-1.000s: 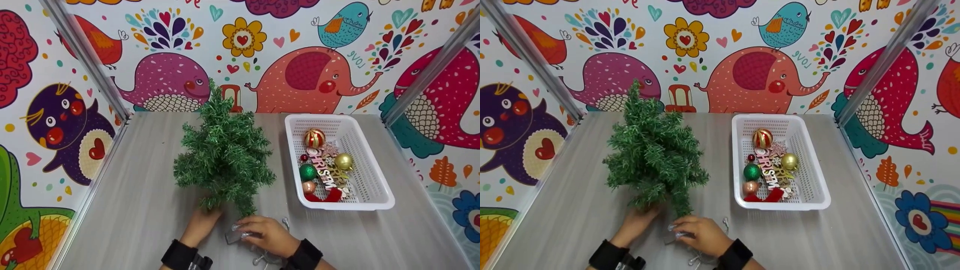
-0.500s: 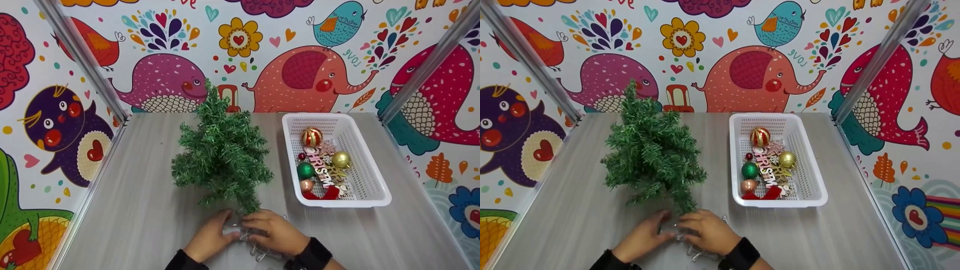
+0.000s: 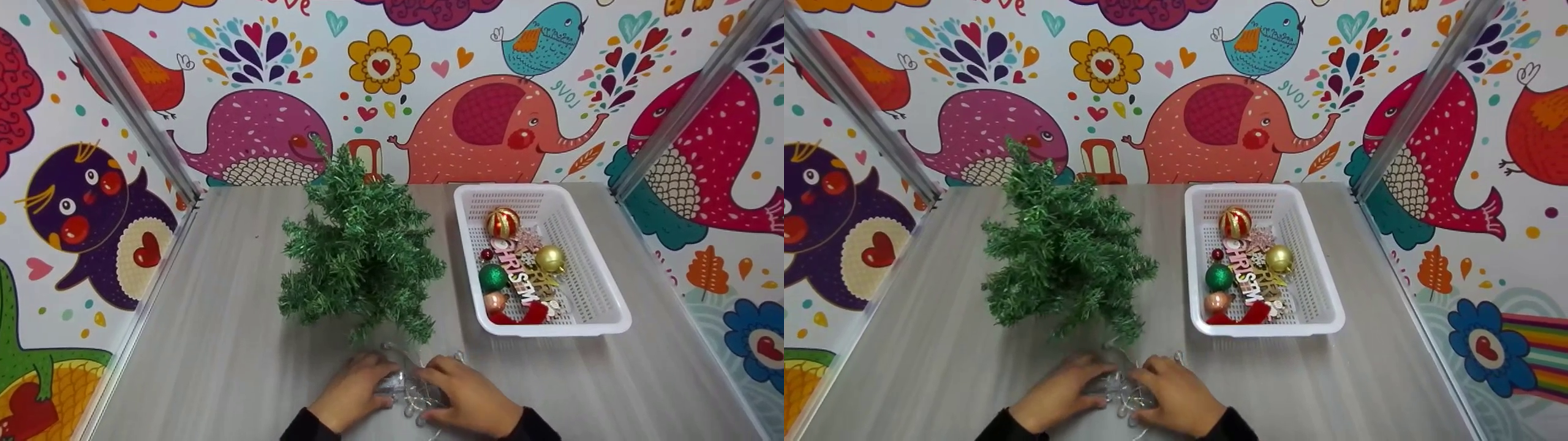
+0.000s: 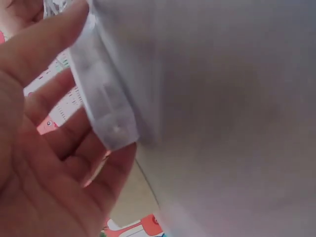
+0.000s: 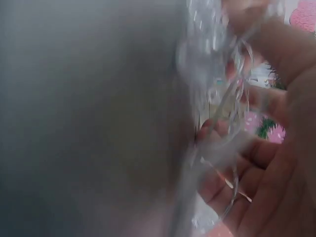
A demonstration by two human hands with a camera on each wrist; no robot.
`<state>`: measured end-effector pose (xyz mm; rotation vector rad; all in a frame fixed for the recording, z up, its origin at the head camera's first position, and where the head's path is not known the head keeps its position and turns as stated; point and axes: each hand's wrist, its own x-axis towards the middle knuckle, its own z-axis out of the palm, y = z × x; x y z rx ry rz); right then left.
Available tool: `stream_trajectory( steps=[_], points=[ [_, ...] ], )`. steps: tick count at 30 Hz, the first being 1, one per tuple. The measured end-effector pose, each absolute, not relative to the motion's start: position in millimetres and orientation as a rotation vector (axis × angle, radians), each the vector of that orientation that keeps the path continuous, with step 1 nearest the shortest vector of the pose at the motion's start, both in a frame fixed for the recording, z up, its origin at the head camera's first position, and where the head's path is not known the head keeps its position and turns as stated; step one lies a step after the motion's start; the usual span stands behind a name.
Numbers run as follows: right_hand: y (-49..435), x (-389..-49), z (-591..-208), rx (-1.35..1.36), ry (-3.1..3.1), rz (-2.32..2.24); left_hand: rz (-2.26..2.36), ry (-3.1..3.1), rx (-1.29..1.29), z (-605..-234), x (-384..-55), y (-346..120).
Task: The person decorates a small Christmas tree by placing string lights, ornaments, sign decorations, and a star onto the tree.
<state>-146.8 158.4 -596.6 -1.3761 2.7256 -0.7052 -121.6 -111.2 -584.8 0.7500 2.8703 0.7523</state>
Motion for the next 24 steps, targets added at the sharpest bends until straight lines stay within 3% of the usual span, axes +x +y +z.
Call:
stream_trajectory(
  steps=[8, 17, 24],
  points=[
    [168, -154, -590, -1.345, 2.736, -0.86, 0.83, 2.871, 0.775, -579, -124, -118],
    [204, -157, -550, -1.468, 2.913, -1.172, 0.947, 2.949, 0.644, -547, -117, -156],
    [248, -154, -524, -1.166, 2.762, -1.667, 0.979, 2.992, 0.464, -534, -110, -188]
  ],
)
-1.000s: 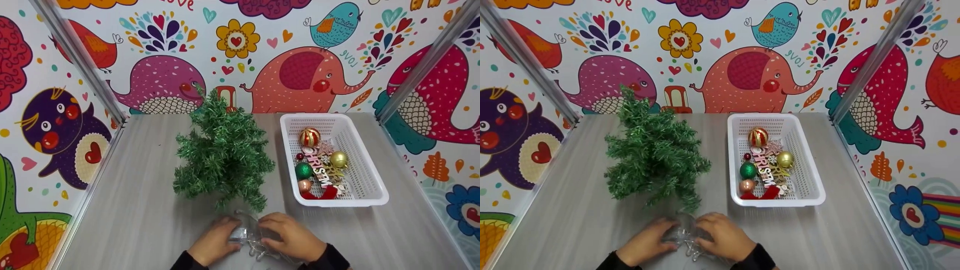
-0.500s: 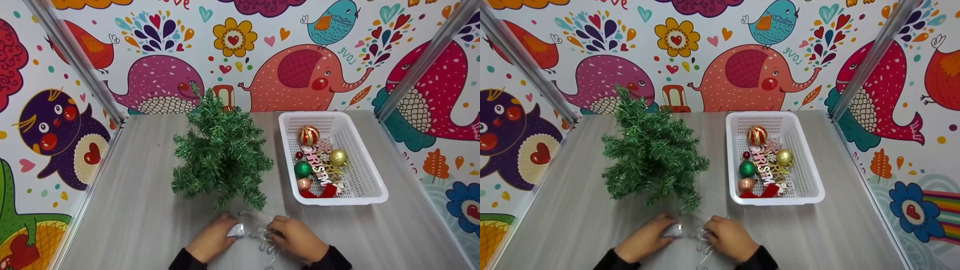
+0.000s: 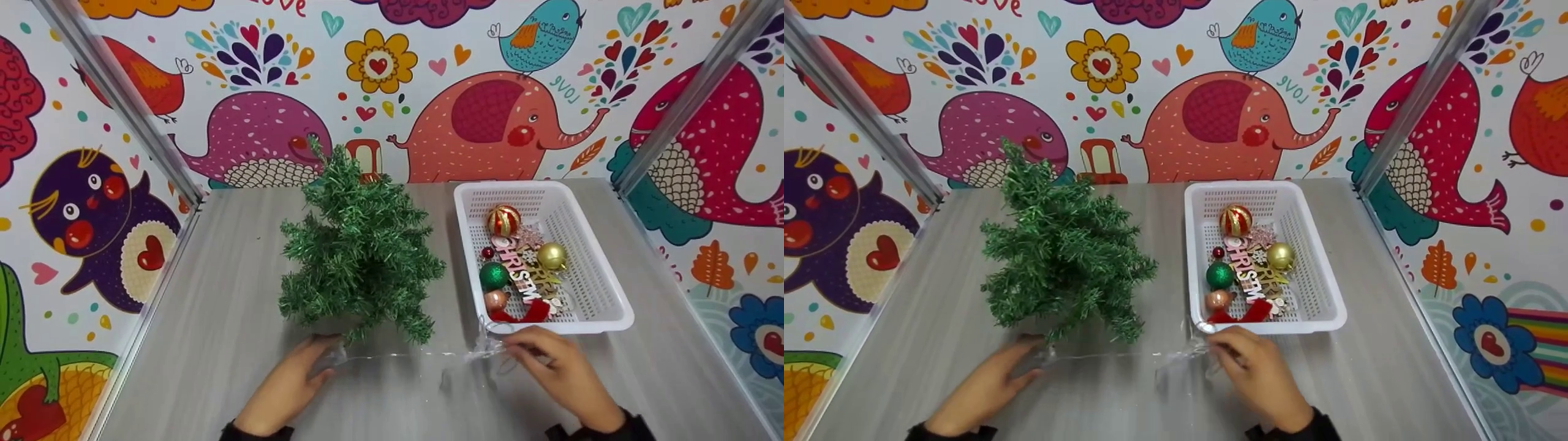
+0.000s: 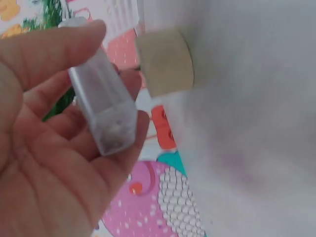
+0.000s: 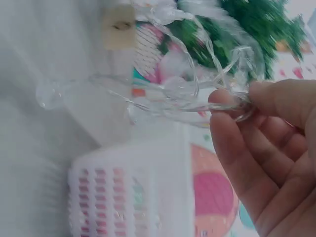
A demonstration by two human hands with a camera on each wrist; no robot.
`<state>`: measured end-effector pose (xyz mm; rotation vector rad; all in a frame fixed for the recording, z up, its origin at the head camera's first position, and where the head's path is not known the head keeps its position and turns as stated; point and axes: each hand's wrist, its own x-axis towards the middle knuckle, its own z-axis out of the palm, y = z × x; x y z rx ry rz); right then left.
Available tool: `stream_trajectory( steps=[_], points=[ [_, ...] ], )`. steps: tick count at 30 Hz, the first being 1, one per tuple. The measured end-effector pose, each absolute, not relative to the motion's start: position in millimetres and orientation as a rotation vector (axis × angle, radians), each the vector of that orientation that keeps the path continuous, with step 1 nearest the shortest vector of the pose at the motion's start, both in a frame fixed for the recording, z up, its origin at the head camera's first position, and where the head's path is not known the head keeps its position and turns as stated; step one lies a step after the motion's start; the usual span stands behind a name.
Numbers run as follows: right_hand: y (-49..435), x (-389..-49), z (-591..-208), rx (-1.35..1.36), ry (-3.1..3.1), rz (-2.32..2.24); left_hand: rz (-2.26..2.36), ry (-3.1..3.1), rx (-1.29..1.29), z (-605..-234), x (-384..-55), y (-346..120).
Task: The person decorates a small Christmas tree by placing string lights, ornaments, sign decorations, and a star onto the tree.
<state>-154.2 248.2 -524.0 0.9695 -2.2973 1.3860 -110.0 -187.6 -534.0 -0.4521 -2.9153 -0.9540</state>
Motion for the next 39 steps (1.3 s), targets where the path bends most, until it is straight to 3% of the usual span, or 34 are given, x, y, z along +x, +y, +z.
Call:
stream_trajectory(
  steps=[4, 11, 16, 20, 26, 33, 36, 39],
  points=[
    [273, -153, -520, 0.76, -2.187, 1.719, -0.968, -2.909, -0.378, -533, -109, -200],
    [307, -154, -509, 0.122, -2.06, 2.092, -0.974, -2.917, -0.231, -538, -109, -215],
    [333, -157, -509, 0.079, -1.394, 2.596, -0.961, -2.911, -0.161, -544, -110, -227],
    [359, -155, -507, -0.033, -1.361, 2.667, -0.948, -2.931, -0.1, -548, -111, -239],
    [387, -142, -501, -0.2, -1.895, 2.221, -1.013, -3.008, 0.013, -548, -114, -254],
    [392, -125, -479, -0.132, -2.625, 0.873, -1.042, -3.001, 0.055, -546, -116, -259],
    [393, -129, -476, -0.18, -2.621, 0.66, -1.015, -2.99, 0.045, -549, -115, -260],
    [398, -136, -483, -0.4, -2.639, 0.679, -0.992, -2.991, 0.039, -554, -114, -260]
  ],
)
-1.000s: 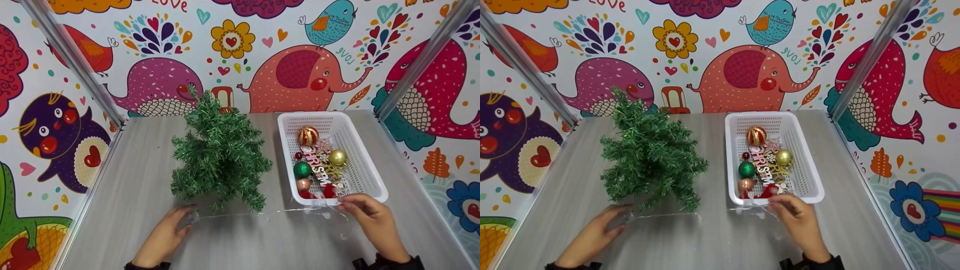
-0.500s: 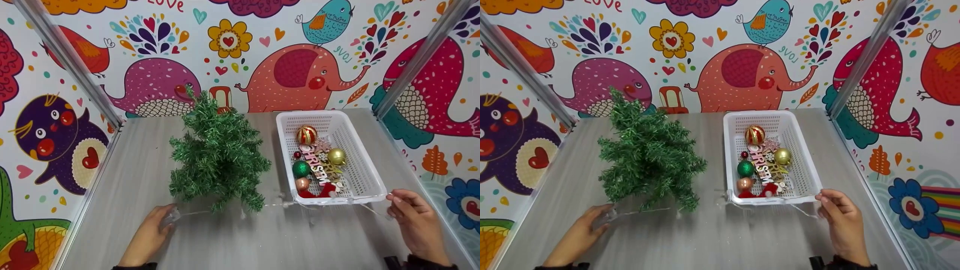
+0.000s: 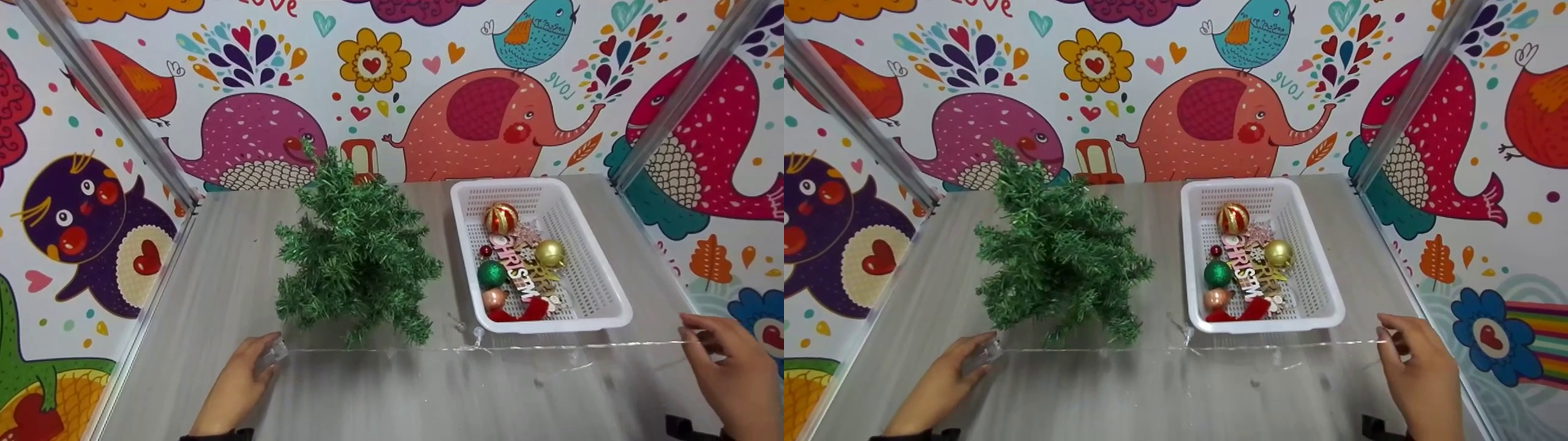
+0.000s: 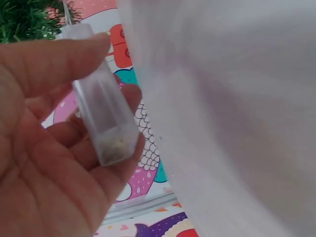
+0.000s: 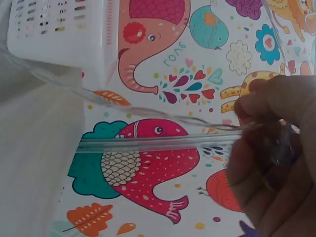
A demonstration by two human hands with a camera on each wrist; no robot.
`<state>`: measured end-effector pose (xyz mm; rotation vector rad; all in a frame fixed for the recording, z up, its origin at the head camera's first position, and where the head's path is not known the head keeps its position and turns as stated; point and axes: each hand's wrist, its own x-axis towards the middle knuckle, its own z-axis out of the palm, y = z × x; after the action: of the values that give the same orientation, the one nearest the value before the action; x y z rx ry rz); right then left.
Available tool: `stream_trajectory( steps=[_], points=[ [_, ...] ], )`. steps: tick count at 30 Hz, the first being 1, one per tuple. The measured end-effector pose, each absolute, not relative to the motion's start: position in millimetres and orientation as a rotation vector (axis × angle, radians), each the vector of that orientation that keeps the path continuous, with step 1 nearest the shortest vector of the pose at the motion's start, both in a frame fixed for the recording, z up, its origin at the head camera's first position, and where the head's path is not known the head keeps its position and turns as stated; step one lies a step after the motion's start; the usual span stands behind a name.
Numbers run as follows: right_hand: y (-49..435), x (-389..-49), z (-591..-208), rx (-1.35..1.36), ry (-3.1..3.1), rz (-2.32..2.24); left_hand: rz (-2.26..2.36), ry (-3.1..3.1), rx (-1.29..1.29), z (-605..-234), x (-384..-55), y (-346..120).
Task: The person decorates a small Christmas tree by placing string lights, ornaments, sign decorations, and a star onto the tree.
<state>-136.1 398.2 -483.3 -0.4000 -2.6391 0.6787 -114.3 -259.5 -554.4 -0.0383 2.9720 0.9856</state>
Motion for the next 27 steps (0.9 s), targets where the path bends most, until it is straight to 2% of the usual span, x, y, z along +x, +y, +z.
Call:
stream_trajectory(
  steps=[3, 6, 11, 14, 18, 23, 27],
  points=[
    [407, -148, -498, -0.689, -2.657, 0.883, 0.97, 2.956, -0.031, -560, -113, -258],
    [420, -159, -518, -0.979, -2.452, 1.364, 0.921, 2.972, -0.021, -564, -114, -259],
    [451, -164, -550, -1.214, -1.882, 2.003, 0.816, 3.008, -0.1, -569, -113, -269],
    [467, -169, -567, -1.302, -1.938, 1.993, 0.786, 2.969, -0.159, -570, -113, -274],
    [480, -174, -590, -1.413, -2.284, 1.701, 0.766, 2.963, -0.193, -573, -114, -276],
    [481, -171, -603, -1.308, -2.72, 1.3, 0.738, 3.017, -0.176, -574, -113, -277],
    [477, -173, -592, -1.162, -3.001, 1.277, 0.726, 3.039, -0.183, -575, -112, -276]
  ],
)
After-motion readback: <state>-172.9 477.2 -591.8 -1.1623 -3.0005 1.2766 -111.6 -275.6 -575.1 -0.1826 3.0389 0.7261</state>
